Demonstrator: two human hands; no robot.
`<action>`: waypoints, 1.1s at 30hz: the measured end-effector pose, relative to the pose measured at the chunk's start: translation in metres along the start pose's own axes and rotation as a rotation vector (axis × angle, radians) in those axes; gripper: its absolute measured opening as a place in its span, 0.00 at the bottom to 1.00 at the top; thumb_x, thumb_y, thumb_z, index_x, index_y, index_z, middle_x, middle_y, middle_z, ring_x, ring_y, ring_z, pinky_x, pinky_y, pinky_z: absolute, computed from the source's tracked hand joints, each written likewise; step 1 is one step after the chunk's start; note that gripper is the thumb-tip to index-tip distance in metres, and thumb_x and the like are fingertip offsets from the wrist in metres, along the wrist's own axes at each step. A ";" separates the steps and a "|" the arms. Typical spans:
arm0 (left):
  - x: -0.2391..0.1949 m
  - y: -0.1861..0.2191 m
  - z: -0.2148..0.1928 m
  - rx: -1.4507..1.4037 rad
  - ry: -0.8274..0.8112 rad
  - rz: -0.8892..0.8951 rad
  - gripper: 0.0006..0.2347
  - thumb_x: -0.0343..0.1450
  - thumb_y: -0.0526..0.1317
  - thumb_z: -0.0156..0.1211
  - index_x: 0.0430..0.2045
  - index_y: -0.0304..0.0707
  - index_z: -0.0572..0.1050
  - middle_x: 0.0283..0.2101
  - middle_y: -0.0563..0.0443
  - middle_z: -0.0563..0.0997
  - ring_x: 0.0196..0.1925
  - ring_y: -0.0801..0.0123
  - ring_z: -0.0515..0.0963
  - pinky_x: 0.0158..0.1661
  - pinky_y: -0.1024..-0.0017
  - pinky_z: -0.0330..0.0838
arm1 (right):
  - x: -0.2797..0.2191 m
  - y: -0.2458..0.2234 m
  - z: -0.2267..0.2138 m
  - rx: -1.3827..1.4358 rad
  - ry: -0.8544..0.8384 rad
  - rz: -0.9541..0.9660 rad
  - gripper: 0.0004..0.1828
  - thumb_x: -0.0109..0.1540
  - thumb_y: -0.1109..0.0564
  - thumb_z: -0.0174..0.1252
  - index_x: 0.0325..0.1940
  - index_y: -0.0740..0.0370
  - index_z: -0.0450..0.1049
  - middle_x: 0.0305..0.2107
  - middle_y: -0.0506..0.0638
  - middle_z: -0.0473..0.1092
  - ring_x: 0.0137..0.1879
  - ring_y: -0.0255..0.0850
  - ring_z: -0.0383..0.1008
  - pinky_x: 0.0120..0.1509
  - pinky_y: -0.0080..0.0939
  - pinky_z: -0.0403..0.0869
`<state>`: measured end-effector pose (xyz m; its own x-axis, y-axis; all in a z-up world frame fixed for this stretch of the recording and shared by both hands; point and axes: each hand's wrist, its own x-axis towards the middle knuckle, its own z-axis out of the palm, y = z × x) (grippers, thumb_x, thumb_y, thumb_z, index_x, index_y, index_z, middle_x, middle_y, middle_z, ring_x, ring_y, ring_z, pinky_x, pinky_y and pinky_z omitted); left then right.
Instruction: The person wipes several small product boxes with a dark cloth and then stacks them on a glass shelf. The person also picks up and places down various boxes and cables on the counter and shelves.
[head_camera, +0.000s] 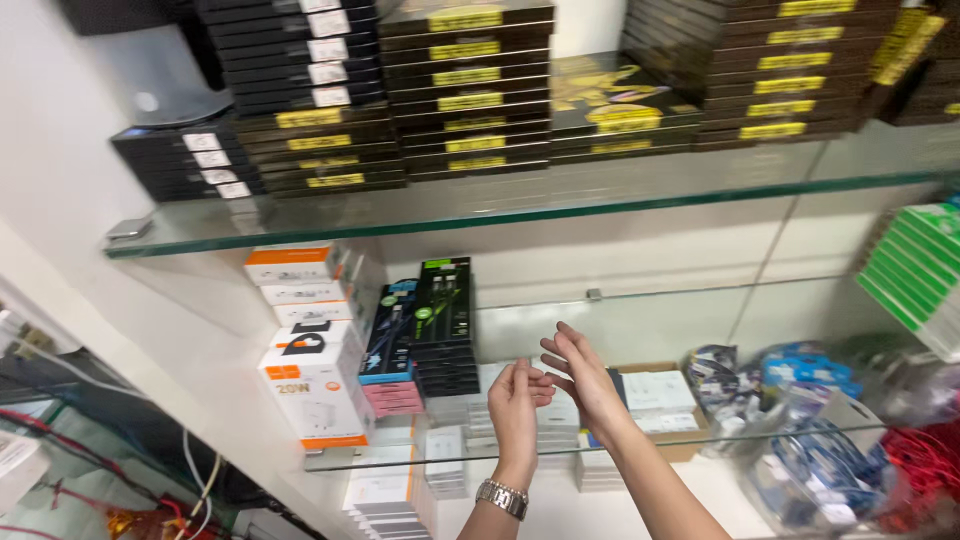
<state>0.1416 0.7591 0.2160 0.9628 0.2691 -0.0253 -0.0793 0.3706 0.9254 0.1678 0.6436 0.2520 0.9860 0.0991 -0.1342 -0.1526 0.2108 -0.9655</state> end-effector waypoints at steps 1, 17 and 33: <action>-0.005 -0.004 0.013 0.004 -0.011 -0.007 0.15 0.76 0.45 0.49 0.27 0.32 0.76 0.28 0.48 0.82 0.29 0.72 0.81 0.31 0.75 0.76 | -0.011 -0.006 -0.015 -0.023 0.021 0.000 0.39 0.63 0.38 0.50 0.76 0.53 0.56 0.64 0.54 0.68 0.67 0.45 0.69 0.68 0.47 0.68; -0.193 -0.142 0.235 0.079 -0.315 -0.229 0.09 0.75 0.41 0.53 0.34 0.35 0.77 0.34 0.50 0.84 0.33 0.73 0.82 0.32 0.76 0.77 | -0.190 0.000 -0.313 0.139 0.321 -0.067 0.26 0.66 0.46 0.51 0.65 0.60 0.67 0.48 0.52 0.76 0.51 0.40 0.78 0.56 0.40 0.74; -0.341 -0.254 0.415 0.151 -0.650 -0.396 0.09 0.75 0.40 0.54 0.35 0.33 0.76 0.34 0.50 0.83 0.30 0.74 0.81 0.31 0.75 0.76 | -0.339 0.007 -0.530 0.293 0.712 -0.084 0.20 0.68 0.49 0.47 0.61 0.57 0.72 0.48 0.51 0.78 0.49 0.38 0.77 0.56 0.40 0.75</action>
<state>-0.0597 0.2036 0.1463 0.8739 -0.4511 -0.1810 0.2935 0.1930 0.9363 -0.1318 0.0961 0.1727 0.7856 -0.5568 -0.2697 0.0110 0.4484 -0.8938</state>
